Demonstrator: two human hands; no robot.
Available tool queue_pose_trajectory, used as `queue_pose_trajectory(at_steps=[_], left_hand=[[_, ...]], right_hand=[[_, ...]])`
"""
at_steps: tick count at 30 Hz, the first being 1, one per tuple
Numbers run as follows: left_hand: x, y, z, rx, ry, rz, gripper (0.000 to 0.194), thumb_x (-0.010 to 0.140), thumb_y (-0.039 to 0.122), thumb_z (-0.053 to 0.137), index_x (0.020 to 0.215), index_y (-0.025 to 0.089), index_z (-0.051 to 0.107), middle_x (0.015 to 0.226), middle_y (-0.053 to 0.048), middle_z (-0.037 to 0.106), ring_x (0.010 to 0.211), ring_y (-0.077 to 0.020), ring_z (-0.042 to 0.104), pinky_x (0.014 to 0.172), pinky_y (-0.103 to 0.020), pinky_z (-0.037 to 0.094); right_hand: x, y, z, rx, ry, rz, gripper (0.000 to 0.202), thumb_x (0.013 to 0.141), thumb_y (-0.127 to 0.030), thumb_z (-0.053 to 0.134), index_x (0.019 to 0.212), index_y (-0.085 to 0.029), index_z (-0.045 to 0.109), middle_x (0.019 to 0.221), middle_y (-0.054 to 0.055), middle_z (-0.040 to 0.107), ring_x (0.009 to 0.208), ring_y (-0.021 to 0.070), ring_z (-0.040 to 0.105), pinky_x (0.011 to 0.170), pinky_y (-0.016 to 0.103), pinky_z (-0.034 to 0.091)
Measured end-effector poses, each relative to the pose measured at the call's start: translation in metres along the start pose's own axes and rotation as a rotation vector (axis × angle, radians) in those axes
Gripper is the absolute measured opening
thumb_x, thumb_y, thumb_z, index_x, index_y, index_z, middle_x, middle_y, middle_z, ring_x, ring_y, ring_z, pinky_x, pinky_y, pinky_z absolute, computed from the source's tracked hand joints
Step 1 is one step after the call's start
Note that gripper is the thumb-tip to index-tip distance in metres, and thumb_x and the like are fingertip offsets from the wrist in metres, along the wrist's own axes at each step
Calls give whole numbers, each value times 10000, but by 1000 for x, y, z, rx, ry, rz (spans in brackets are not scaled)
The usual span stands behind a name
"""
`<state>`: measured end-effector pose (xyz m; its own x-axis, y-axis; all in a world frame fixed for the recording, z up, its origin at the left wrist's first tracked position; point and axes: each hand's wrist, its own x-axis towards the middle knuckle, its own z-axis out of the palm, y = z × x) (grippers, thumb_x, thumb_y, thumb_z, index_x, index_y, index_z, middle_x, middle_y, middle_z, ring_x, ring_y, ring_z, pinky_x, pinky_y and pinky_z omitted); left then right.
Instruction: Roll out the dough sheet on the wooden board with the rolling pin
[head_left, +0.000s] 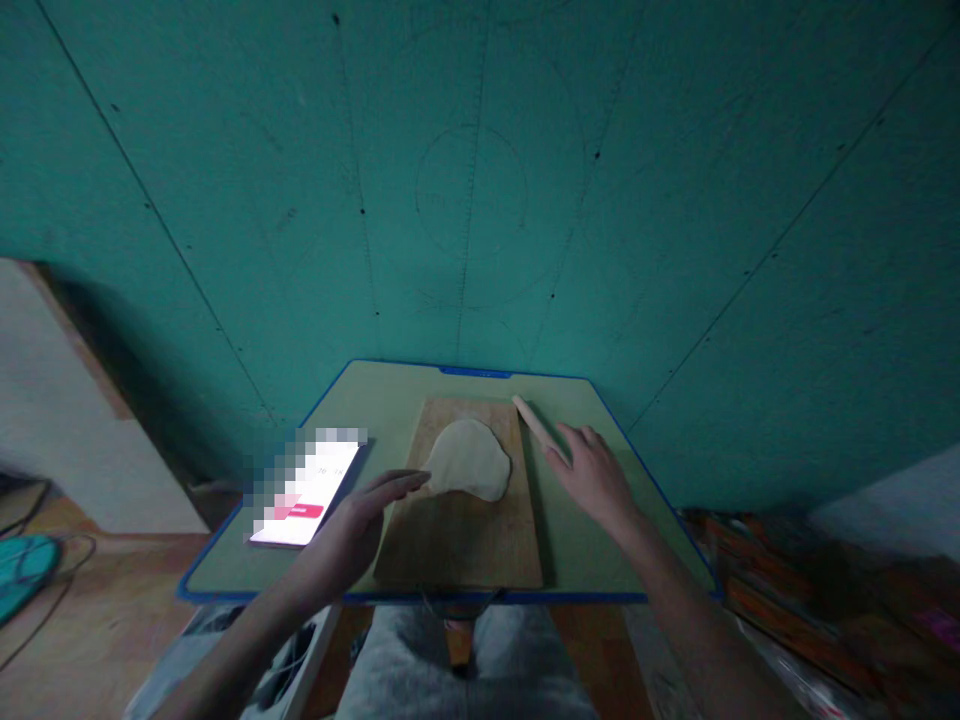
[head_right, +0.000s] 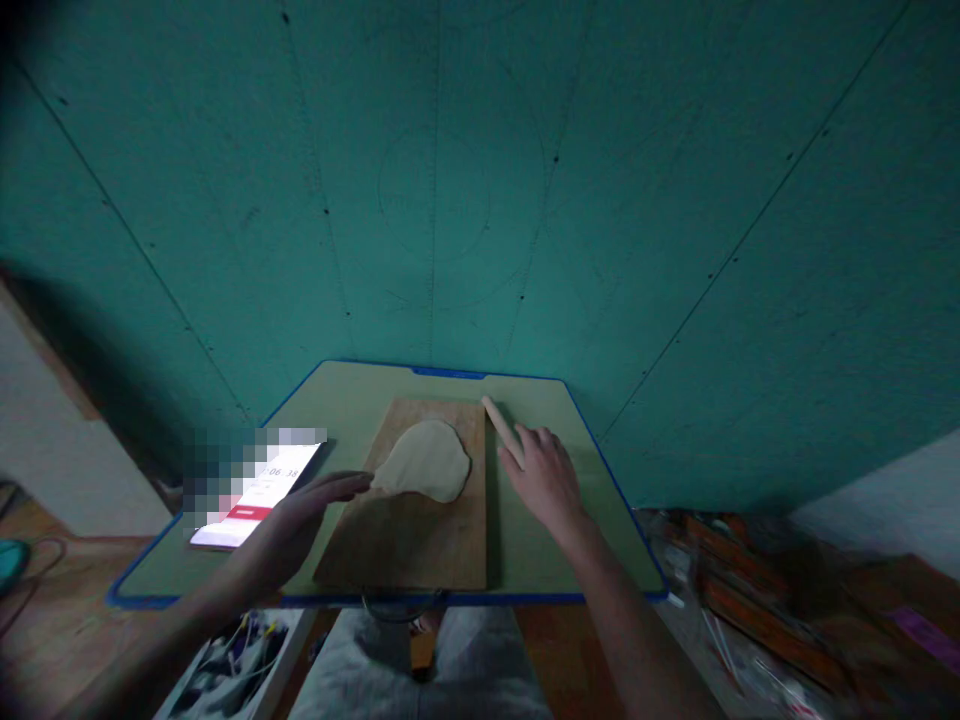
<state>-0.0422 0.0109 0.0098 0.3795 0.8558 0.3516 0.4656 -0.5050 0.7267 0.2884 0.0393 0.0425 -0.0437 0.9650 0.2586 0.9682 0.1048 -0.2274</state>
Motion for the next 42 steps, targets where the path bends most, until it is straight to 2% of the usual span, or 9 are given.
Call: queue_pose_trajectory(at_steps=[2,6,12,15,21,27,31,37,42], left_hand=[[7,7,-3,28,9,42,529,850,91,352,1235,227,688,1307,-95,686,1233,-225,636,1051,-418,519],[30,20,-12,81,-5,46,383,901,200,385,1111,203,705,1171,-98,738,1102,-230,695,950,-384,576],[63,16,-29,198,21,-1,359,934,306,388,1132,205,670,1174,-94,726,1035,-232,708,908,-378,580],[81,6,-31,311,6,45,393,949,343,410,1245,189,618,1256,-128,674,1082,-252,689,930,-413,572],[118,-18,-10,645,-94,202,549,943,450,565,1430,206,499,1551,-180,448,1421,-349,437,1125,-554,405],[123,-43,3,663,-247,133,367,1029,385,399,1231,214,653,1260,-101,701,1157,-223,666,1004,-360,528],[128,-50,5,699,-257,128,367,1048,340,335,1160,235,668,1212,-61,712,1118,-183,674,962,-309,538],[159,-62,16,829,-246,89,340,1008,214,374,1022,139,705,1142,-179,715,1261,-307,587,1096,-496,441],[190,-79,20,877,-269,58,218,941,193,513,988,132,718,1193,-197,692,1196,-335,616,1058,-515,463]], right_hand=[[10,13,2,-167,-82,137,375,991,-420,525,1225,-151,643,1147,178,692,1080,308,659,860,390,504],[14,20,13,-236,-240,157,228,967,-362,591,1093,-186,663,1107,125,695,962,261,695,695,308,455],[21,36,4,-208,-203,151,185,1008,-200,486,1094,-170,647,1127,123,670,963,222,683,679,286,409],[26,39,-7,-116,-182,46,189,1005,-184,493,1130,-188,634,1143,86,657,984,189,663,728,263,415],[43,-7,6,218,-233,-320,265,945,-132,565,1187,-196,653,1133,72,645,1042,183,626,850,271,438],[79,-33,37,232,-298,-402,230,926,-183,637,1139,-211,721,1083,66,667,1009,181,634,849,276,445],[109,-37,50,212,-298,-340,222,1000,-280,542,1075,-219,743,1055,60,708,1003,177,635,856,269,444],[147,-54,73,96,-207,-134,342,1045,-321,390,1116,-213,707,1211,111,687,1162,231,588,956,345,430],[168,-54,82,8,-157,2,378,1040,-298,349,1123,-177,698,1213,149,673,1129,253,616,940,374,451]])
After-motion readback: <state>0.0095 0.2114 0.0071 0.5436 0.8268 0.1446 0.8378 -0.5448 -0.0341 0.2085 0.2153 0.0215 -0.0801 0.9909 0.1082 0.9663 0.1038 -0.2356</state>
